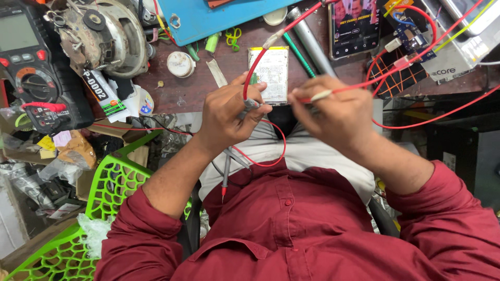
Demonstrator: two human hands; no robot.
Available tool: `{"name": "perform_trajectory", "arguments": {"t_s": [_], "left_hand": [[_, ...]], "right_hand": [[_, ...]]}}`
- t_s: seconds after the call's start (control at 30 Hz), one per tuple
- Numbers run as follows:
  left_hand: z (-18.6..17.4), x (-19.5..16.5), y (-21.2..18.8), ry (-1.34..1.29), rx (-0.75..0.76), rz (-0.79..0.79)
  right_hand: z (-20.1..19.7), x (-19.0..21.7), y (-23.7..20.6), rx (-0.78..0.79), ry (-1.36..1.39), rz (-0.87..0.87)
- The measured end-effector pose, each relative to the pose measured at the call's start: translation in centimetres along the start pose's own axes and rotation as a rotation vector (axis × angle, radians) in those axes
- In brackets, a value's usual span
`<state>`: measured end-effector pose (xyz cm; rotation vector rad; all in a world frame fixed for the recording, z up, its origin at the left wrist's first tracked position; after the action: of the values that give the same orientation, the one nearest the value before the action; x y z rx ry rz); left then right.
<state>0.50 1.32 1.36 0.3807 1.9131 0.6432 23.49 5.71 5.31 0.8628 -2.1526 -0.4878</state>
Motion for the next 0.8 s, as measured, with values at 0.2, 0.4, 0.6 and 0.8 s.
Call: {"name": "perform_trajectory", "arguments": {"t_s": [0.2,0.4,0.6,0.8], "left_hand": [[-0.1,0.0,0.0,0.014,0.005,0.011],[0.0,0.3,-0.2,0.009,0.005,0.001],[0.0,0.3,-0.2,0.009,0.009,0.011],[0.0,0.3,-0.2,0.005,0.014,0.005]], "right_hand": [[1.1,1.2,-0.9,0.036,0.108,-0.041],[1.2,0.6,-1.7,0.086,0.141,-0.028],[1.9,0.2,-2.4,0.059,0.167,-0.015],[2.3,0.2,-2.4,0.04,0.113,-0.05]]}}
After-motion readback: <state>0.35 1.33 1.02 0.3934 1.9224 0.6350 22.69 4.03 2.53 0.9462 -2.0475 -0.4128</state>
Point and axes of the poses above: each hand's wrist, its own y-axis towards the middle knuckle, its own z-axis out of the palm, x = y × z, the point moved 1 cm from there along y, towards the middle knuckle, and after that the axes turned 13 degrees about -x, right-handed, at the moved point
